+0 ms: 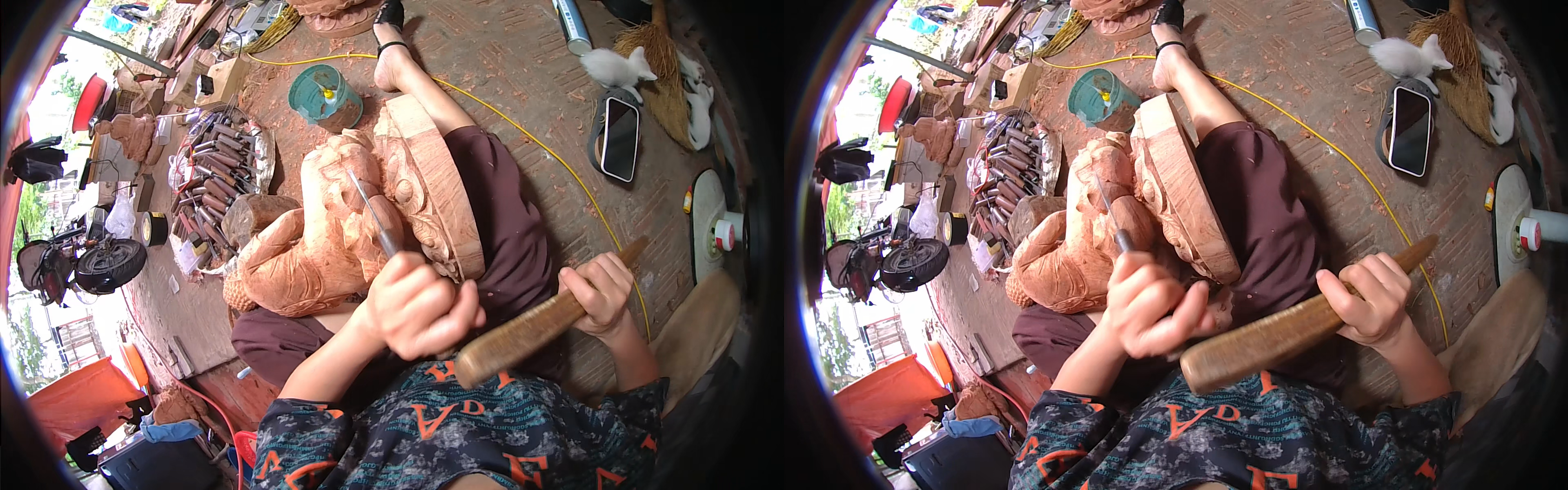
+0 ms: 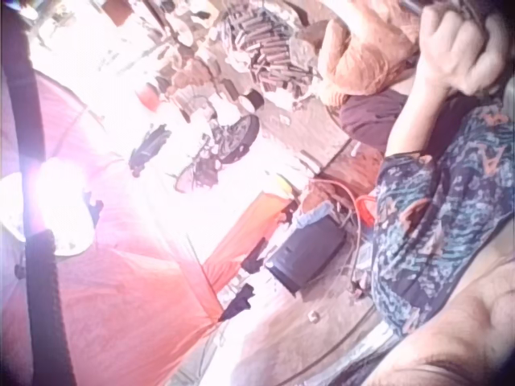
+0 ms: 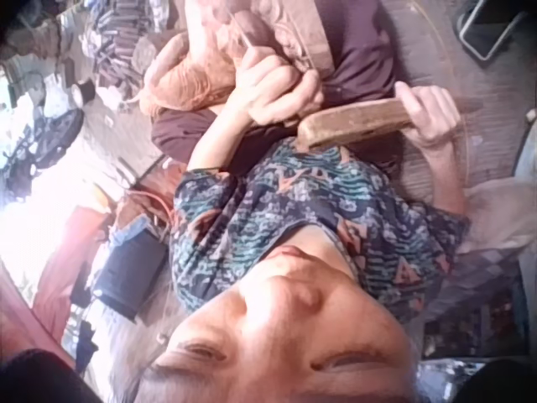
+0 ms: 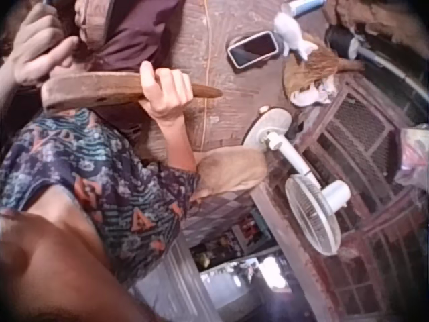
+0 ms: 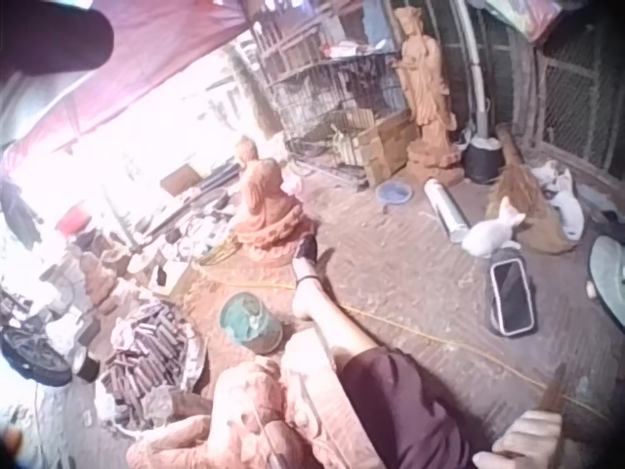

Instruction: The person is carving a wooden sculpture of a seated figure using a chisel and a wooden mallet. They repeatedly strike the chisel to shape the wood, focusing on the details of the figure's face and torso.

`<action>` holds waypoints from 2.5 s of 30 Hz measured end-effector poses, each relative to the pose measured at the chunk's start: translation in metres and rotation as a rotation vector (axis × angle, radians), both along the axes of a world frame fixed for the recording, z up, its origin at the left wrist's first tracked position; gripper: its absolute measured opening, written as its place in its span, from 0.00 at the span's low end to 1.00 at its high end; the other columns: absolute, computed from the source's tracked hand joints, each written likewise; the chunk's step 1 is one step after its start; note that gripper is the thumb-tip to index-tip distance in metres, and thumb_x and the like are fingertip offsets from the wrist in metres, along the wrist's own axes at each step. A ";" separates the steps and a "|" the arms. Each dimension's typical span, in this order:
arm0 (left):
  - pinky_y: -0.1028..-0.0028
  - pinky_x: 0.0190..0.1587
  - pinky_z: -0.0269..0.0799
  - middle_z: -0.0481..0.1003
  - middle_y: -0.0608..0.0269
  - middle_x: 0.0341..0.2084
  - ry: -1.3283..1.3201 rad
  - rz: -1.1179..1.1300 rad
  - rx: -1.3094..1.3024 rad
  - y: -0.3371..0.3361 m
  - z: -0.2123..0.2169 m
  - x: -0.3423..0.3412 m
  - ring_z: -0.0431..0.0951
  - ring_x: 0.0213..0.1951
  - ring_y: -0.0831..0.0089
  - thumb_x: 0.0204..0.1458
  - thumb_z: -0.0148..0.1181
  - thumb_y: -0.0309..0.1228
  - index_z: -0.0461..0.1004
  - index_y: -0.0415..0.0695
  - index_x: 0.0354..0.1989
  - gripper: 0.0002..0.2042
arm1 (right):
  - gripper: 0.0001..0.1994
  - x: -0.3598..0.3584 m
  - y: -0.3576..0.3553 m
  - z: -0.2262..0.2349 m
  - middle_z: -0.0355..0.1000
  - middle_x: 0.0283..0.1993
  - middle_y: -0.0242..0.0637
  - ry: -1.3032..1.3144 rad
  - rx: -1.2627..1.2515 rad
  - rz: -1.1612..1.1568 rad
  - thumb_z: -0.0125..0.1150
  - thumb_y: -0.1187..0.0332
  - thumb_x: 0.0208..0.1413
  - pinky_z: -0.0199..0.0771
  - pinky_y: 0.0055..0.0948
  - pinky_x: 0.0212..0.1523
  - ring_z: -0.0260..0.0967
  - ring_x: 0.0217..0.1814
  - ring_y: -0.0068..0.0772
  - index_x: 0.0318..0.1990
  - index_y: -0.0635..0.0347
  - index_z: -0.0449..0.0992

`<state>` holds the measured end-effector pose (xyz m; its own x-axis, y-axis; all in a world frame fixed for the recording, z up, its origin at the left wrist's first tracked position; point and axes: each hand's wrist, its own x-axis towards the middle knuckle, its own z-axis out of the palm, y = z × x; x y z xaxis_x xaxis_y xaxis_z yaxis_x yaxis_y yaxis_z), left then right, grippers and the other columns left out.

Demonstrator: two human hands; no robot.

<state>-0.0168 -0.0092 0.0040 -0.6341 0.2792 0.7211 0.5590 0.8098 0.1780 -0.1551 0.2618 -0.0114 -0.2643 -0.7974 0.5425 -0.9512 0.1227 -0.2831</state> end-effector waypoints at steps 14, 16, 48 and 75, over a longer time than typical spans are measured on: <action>0.75 0.24 0.56 0.60 0.74 0.18 -0.035 -0.099 0.079 0.035 -0.012 0.005 0.61 0.19 0.77 0.54 0.69 0.36 0.79 0.41 0.34 0.11 | 0.21 0.009 -0.008 -0.001 0.64 0.28 0.27 0.019 -0.251 0.075 0.72 0.76 0.45 0.65 0.26 0.22 0.65 0.24 0.27 0.46 0.49 0.72; 0.75 0.24 0.55 0.59 0.75 0.18 -0.046 -0.096 0.051 0.034 -0.012 0.004 0.61 0.19 0.77 0.53 0.70 0.36 0.79 0.42 0.34 0.11 | 0.22 0.010 -0.007 -0.001 0.64 0.28 0.27 0.007 -0.250 0.080 0.74 0.76 0.45 0.65 0.26 0.22 0.65 0.24 0.27 0.46 0.48 0.72; 0.72 0.22 0.62 0.67 0.69 0.23 -0.273 0.416 -0.221 0.003 0.052 0.010 0.69 0.18 0.75 0.47 0.69 0.36 0.79 0.41 0.43 0.16 | 0.20 0.013 0.000 -0.010 0.72 0.29 0.37 -0.183 -0.189 -0.044 0.72 0.73 0.48 0.70 0.38 0.26 0.70 0.24 0.42 0.49 0.58 0.74; 0.68 0.32 0.82 0.69 0.63 0.61 -0.572 0.847 -0.047 0.014 0.019 0.083 0.83 0.42 0.66 0.38 0.78 0.41 0.75 0.59 0.60 0.34 | 0.25 0.045 -0.061 0.035 0.79 0.43 0.49 -0.895 -0.027 -0.205 0.76 0.69 0.46 0.76 0.35 0.48 0.80 0.47 0.40 0.52 0.65 0.74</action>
<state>0.0657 0.0048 0.0233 -0.8819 -0.4004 0.2487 -0.3590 0.9125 0.1961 -0.1100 0.2010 0.0235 -0.7293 -0.6789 0.0849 -0.3362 0.2476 -0.9087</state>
